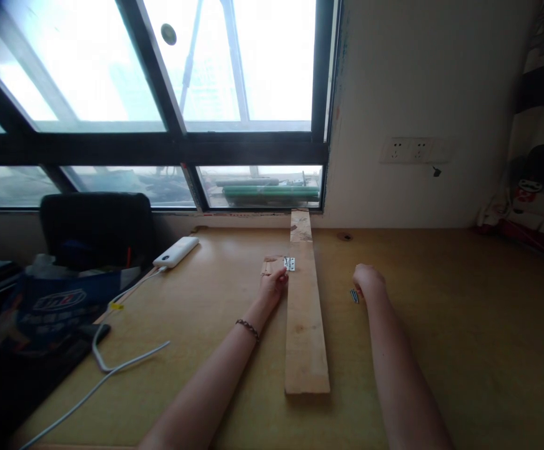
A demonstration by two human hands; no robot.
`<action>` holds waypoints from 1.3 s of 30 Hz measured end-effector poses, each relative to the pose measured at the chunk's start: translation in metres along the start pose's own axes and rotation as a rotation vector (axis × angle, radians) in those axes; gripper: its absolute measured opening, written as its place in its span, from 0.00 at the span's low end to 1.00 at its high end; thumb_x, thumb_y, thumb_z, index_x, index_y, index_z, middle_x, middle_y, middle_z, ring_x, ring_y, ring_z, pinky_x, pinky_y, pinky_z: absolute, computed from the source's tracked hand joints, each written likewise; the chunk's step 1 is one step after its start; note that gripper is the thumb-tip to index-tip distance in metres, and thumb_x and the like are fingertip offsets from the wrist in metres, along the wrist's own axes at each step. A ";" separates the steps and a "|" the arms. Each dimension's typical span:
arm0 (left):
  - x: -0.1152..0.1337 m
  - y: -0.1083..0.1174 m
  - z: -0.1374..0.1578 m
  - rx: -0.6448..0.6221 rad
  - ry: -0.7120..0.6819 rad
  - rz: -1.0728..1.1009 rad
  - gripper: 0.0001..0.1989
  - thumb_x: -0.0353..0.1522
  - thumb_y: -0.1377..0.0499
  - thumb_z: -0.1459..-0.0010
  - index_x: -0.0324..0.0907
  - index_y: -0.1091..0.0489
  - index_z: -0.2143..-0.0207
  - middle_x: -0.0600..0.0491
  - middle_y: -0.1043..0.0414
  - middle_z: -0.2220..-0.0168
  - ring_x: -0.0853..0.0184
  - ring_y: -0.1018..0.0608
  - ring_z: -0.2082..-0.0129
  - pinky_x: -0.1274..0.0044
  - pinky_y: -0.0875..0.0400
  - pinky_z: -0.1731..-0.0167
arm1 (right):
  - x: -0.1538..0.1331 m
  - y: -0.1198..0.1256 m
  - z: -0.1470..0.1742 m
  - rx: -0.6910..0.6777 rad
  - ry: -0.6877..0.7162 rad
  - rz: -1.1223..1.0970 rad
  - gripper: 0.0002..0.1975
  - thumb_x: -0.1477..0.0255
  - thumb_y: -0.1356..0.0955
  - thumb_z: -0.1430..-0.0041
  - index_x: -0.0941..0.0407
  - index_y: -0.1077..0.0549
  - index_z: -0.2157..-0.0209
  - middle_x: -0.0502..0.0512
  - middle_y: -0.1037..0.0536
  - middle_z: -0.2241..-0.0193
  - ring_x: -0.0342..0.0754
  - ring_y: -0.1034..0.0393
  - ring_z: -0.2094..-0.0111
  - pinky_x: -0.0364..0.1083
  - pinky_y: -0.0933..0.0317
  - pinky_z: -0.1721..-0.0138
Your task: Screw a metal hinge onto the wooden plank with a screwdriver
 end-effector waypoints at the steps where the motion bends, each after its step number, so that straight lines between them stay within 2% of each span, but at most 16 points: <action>1: 0.000 0.000 0.000 0.000 -0.003 0.001 0.14 0.24 0.34 0.67 0.37 0.35 0.76 0.61 0.36 0.83 0.80 0.37 0.86 0.83 0.35 0.78 | 0.000 0.000 0.001 -0.002 -0.010 0.017 0.08 0.87 0.32 0.68 0.60 0.31 0.87 0.54 0.30 0.90 0.48 0.32 0.85 0.46 0.37 0.78; 8: 0.000 -0.001 0.000 0.002 -0.004 0.001 0.14 0.24 0.35 0.67 0.37 0.35 0.76 0.60 0.36 0.82 0.81 0.38 0.86 0.83 0.36 0.78 | 0.002 -0.007 -0.004 -0.082 -0.083 -0.078 0.06 0.85 0.33 0.64 0.62 0.29 0.81 0.55 0.28 0.87 0.47 0.32 0.86 0.44 0.37 0.81; 14: 0.000 -0.001 0.001 -0.002 0.000 -0.005 0.15 0.24 0.34 0.67 0.37 0.36 0.75 0.60 0.35 0.81 0.81 0.38 0.86 0.82 0.35 0.78 | 0.003 -0.019 -0.017 -0.076 -0.090 -0.102 0.05 0.84 0.32 0.64 0.62 0.29 0.81 0.57 0.27 0.86 0.47 0.31 0.86 0.44 0.37 0.84; 23: 0.001 -0.001 0.002 -0.008 0.011 0.001 0.13 0.24 0.35 0.66 0.37 0.36 0.76 0.60 0.35 0.82 0.81 0.37 0.86 0.82 0.34 0.77 | 0.003 -0.022 -0.020 -0.049 -0.082 -0.167 0.07 0.83 0.30 0.68 0.61 0.28 0.80 0.54 0.30 0.90 0.51 0.30 0.85 0.46 0.37 0.84; 29: 0.000 0.000 0.000 0.004 0.007 0.001 0.13 0.24 0.35 0.66 0.37 0.36 0.76 0.61 0.36 0.82 0.81 0.37 0.86 0.83 0.35 0.78 | 0.000 -0.018 -0.012 -0.045 -0.081 -0.104 0.06 0.86 0.33 0.67 0.61 0.30 0.84 0.57 0.28 0.88 0.49 0.30 0.83 0.45 0.36 0.80; 32: -0.001 0.000 -0.001 0.006 0.002 0.006 0.14 0.24 0.35 0.67 0.37 0.36 0.76 0.61 0.36 0.82 0.81 0.38 0.86 0.83 0.36 0.78 | -0.003 -0.001 -0.005 0.166 0.025 -0.065 0.05 0.82 0.32 0.67 0.60 0.31 0.87 0.57 0.29 0.88 0.51 0.28 0.78 0.45 0.37 0.77; 34: -0.001 0.000 -0.001 0.010 0.001 0.009 0.14 0.24 0.34 0.67 0.37 0.36 0.76 0.61 0.36 0.82 0.81 0.38 0.86 0.83 0.36 0.78 | -0.010 0.011 0.001 0.321 0.161 -0.171 0.05 0.77 0.32 0.64 0.60 0.32 0.86 0.58 0.28 0.87 0.51 0.28 0.77 0.43 0.38 0.76; 36: 0.000 -0.001 0.000 0.016 0.000 0.008 0.14 0.24 0.34 0.67 0.37 0.37 0.77 0.61 0.36 0.82 0.81 0.38 0.86 0.83 0.37 0.79 | -0.024 0.015 0.008 0.370 0.338 -0.439 0.04 0.73 0.33 0.60 0.60 0.31 0.81 0.57 0.27 0.85 0.47 0.29 0.80 0.40 0.40 0.79; 39: 0.001 -0.002 0.002 0.023 0.007 0.000 0.14 0.24 0.34 0.67 0.37 0.37 0.77 0.61 0.36 0.82 0.81 0.38 0.86 0.83 0.37 0.79 | -0.056 0.007 0.021 0.322 0.600 -0.919 0.08 0.69 0.35 0.57 0.59 0.33 0.73 0.54 0.25 0.81 0.43 0.32 0.83 0.38 0.43 0.83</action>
Point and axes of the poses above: each hand's wrist, its own z-axis away from the middle knuckle, its own y-axis out of the back of the hand, x = y × z, the point moved 2 cm from there along -z, towards the middle knuckle
